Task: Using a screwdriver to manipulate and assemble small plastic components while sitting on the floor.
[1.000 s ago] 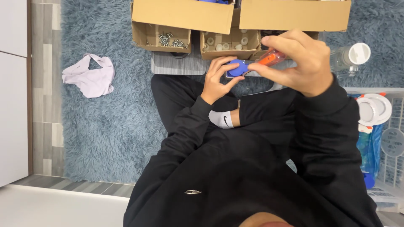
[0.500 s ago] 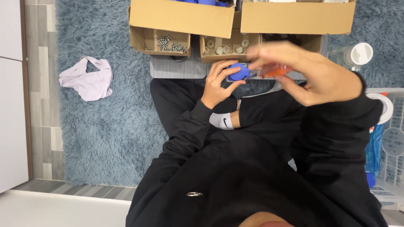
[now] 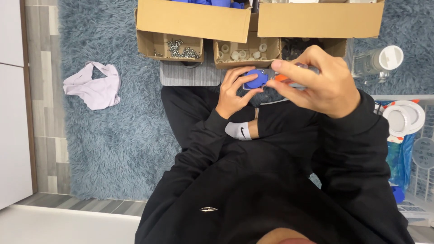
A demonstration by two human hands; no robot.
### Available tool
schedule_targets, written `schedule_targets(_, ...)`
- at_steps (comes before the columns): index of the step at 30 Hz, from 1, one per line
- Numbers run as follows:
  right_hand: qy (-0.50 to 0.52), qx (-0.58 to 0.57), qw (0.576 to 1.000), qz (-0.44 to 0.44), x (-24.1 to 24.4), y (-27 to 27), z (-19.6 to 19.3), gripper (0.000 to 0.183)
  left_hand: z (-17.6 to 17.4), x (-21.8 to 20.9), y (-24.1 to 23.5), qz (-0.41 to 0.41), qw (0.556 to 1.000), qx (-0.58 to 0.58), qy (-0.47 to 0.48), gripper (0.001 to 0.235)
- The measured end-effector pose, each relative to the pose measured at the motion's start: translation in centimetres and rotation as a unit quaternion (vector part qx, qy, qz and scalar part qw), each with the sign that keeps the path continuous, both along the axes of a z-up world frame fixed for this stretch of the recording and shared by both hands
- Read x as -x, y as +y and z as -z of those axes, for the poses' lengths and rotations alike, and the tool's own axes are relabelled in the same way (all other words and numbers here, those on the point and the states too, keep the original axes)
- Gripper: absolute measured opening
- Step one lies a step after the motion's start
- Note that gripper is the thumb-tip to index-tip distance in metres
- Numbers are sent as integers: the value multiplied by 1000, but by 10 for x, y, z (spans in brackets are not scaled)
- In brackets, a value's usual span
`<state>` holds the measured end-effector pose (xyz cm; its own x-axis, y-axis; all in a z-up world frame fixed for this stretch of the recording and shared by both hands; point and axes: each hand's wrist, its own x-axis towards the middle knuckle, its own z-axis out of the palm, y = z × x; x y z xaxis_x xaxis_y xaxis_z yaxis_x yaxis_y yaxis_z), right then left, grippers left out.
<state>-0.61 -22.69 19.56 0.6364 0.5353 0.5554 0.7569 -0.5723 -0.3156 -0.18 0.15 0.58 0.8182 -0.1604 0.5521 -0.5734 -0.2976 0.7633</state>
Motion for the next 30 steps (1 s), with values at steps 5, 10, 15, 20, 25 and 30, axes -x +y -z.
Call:
schedule_targets(5,195,-64,968,-142,-3,-2,-31,48,-3,0,0,0,1000,1,4,49)
schedule_targets(10,249,-79,952,-162,1,-1,-43,38,3,0,-1,-5,1000,0,7,49)
schedule_targets(15,176,-38,982,-59,6,5,-49,38,6,0,-3,-21,1000,1,-22,51)
schedule_targets(20,107,-6,994,-29,11,2,-35,49,9,0,-3,-18,999,2,-27,53)
schedule_targets(25,80,11,997,-4,10,1,-27,45,6,0,-3,-17,1000,3,-19,52)
schedule_targets(30,192,-145,971,-6,16,-6,-32,32,-2,1,-2,-7,1000,1,-10,47)
